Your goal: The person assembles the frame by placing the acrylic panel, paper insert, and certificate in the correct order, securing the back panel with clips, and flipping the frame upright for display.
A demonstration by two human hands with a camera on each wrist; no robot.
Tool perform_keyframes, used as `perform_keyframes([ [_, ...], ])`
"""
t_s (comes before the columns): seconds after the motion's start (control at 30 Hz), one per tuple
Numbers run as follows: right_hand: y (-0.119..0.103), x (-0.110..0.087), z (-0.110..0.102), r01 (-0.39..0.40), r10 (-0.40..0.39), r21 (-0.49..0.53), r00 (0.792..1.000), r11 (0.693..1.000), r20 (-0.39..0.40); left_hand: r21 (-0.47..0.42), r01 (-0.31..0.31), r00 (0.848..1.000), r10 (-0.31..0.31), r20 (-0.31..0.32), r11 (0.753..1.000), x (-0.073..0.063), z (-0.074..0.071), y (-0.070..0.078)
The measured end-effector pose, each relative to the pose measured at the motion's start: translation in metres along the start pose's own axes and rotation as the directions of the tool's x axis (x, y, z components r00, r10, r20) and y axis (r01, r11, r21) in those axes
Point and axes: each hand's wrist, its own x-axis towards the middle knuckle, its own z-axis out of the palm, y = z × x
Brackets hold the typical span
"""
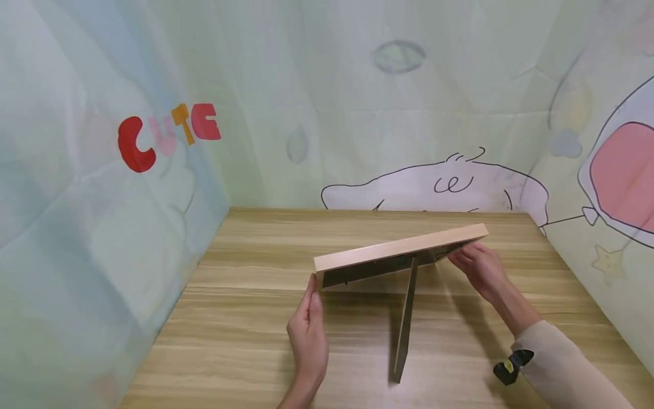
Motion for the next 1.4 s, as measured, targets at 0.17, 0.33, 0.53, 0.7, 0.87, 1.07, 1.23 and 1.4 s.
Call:
perform_keyframes([
  [0.17,0.002,0.004,-0.001,0.013,-0.013,-0.015,1.000,1.000,0.001,-0.013,-0.002,1.000,0.002,-0.009,1.000,0.003,0.003,-0.001],
  [0.33,0.003,0.003,-0.003,0.006,-0.006,-0.009,1.000,1.000,-0.001,0.021,0.007,1.000,-0.007,-0.011,1.000,0.008,0.002,-0.002],
  [0.53,0.005,0.000,-0.002,-0.004,0.004,-0.030,1.000,1.000,-0.025,0.030,0.034,0.999,-0.034,-0.006,0.999,0.011,0.000,-0.004],
  [0.7,0.006,-0.002,-0.002,-0.001,-0.001,-0.041,0.999,0.999,-0.048,0.028,0.029,1.000,-0.029,0.009,0.999,0.013,-0.002,-0.004],
  [0.87,0.004,-0.001,-0.002,0.022,-0.024,-0.030,0.999,0.999,-0.042,0.044,-0.005,1.000,0.004,0.021,0.999,0.022,-0.002,-0.005],
  [1.07,0.003,-0.005,-0.001,0.032,-0.032,-0.017,0.999,0.999,-0.043,0.046,0.010,0.999,-0.012,0.045,0.999,0.031,-0.004,-0.003],
  [1.23,0.006,-0.014,-0.004,0.051,-0.053,-0.041,0.997,0.998,-0.052,0.063,0.022,0.994,-0.029,0.105,0.998,0.040,-0.007,-0.001],
  [1.4,0.012,-0.025,-0.007,0.084,-0.087,-0.054,0.995,0.995,-0.047,0.072,0.034,0.988,-0.044,0.146,0.997,0.054,-0.008,-0.001],
])
